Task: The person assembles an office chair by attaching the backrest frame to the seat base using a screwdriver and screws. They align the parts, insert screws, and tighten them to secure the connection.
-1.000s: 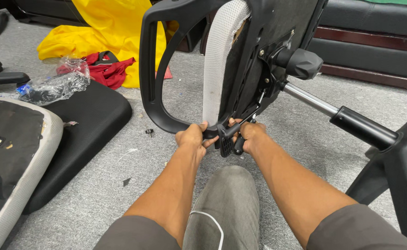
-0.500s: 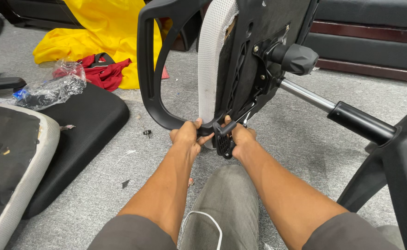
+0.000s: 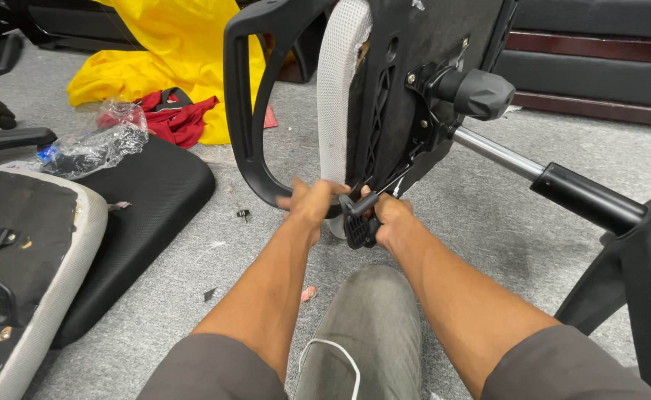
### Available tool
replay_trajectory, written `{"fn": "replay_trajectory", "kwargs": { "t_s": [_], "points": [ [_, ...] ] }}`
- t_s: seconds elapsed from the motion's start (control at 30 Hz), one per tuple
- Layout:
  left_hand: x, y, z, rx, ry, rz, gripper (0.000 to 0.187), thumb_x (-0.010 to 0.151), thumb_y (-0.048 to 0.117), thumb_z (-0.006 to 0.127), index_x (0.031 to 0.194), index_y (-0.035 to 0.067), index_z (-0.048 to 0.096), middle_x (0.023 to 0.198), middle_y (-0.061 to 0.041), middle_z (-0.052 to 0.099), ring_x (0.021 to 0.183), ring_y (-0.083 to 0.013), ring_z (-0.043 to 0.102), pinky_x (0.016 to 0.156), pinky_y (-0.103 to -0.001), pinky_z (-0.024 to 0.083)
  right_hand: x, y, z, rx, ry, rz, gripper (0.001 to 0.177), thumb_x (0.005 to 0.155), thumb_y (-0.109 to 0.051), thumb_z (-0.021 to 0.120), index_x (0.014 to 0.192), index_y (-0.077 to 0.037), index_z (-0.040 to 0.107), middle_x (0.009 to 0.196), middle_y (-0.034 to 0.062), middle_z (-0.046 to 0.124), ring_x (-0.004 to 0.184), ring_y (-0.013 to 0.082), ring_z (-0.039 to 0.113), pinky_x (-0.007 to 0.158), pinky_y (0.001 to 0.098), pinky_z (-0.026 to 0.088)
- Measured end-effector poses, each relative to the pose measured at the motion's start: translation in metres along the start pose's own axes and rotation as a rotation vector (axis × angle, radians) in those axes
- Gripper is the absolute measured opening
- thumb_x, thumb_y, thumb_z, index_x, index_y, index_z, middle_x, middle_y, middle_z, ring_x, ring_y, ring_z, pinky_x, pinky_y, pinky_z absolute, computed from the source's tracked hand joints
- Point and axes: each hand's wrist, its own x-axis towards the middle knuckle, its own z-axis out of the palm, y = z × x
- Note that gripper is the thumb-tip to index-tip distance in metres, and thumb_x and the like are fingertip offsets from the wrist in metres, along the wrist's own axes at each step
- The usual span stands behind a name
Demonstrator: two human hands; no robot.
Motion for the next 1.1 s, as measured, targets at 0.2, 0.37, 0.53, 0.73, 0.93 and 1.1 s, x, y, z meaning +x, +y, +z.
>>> {"fn": "replay_trajectory", "kwargs": {
  "t_s": [0.2, 0.37, 0.53, 0.73, 0.93, 1.1],
  "points": [
    [0.014, -0.005, -0.008, 0.337, -0.041, 1.000, 0.130, 0.059, 0.034, 0.092, 0.156, -0.005, 0.015, 0.150, -0.031, 0.042, 0.139, -0.0455, 0.043, 0.115, -0.046, 0.036, -0.002, -0.001, -0.002, -0.066, 0.015, -0.009, 0.024, 0.088, -0.012, 0.079, 0.102, 0.002, 0.065, 0.083, 0.0107, 0.069, 0.067, 0.0199, 0.066, 0.056, 0.0365, 0.063],
    [0.015, 0.006, -0.008, 0.291, -0.060, 1.085, 0.123, 0.065, 0.044, 0.092, 0.151, -0.008, 0.021, 0.139, -0.031, 0.051, 0.131, -0.0440, 0.054, 0.111, -0.044, 0.043, 0.006, 0.001, -0.003, -0.090, -0.029, -0.055, 0.018, 0.086, -0.010, 0.080, 0.095, -0.001, 0.068, 0.080, 0.0101, 0.069, 0.063, 0.0182, 0.062, 0.049, 0.0329, 0.052],
    [0.011, 0.016, -0.010, 0.410, -0.077, 1.054, 0.112, 0.063, 0.044, 0.094, 0.146, -0.003, 0.034, 0.135, -0.028, 0.058, 0.128, -0.0457, 0.056, 0.110, -0.046, 0.045, 0.015, -0.001, -0.009, -0.139, -0.032, -0.033, 0.011, 0.089, -0.011, 0.077, 0.093, -0.001, 0.072, 0.076, 0.0075, 0.069, 0.056, 0.0135, 0.058, 0.050, 0.0288, 0.055],
    [0.009, 0.019, -0.010, 0.397, -0.069, 1.049, 0.110, 0.062, 0.040, 0.093, 0.146, 0.000, 0.035, 0.136, -0.027, 0.056, 0.129, -0.0458, 0.055, 0.109, -0.046, 0.045, 0.014, -0.010, -0.005, -0.165, -0.080, -0.050, 0.010, 0.091, -0.008, 0.075, 0.093, 0.001, 0.071, 0.077, 0.0113, 0.072, 0.057, 0.0150, 0.063, 0.047, 0.0284, 0.049],
    [0.003, 0.019, 0.003, 0.528, -0.027, 0.814, 0.116, 0.060, 0.034, 0.098, 0.141, -0.005, 0.025, 0.137, -0.029, 0.046, 0.128, -0.0458, 0.052, 0.108, -0.045, 0.045, 0.000, -0.009, -0.004, -0.097, -0.105, -0.025, 0.010, 0.090, -0.002, 0.075, 0.093, 0.005, 0.069, 0.077, 0.0163, 0.072, 0.056, 0.0189, 0.066, 0.045, 0.0298, 0.050],
    [-0.003, 0.025, 0.008, 0.536, 0.008, 0.695, 0.111, 0.055, 0.015, 0.098, 0.140, 0.000, 0.029, 0.136, -0.024, 0.052, 0.128, -0.0414, 0.055, 0.107, -0.043, 0.047, -0.005, -0.009, -0.007, -0.124, -0.094, -0.036, 0.017, 0.090, -0.010, 0.077, 0.091, 0.003, 0.065, 0.075, 0.0148, 0.071, 0.053, 0.0157, 0.061, 0.045, 0.0285, 0.049]
  ]
}}
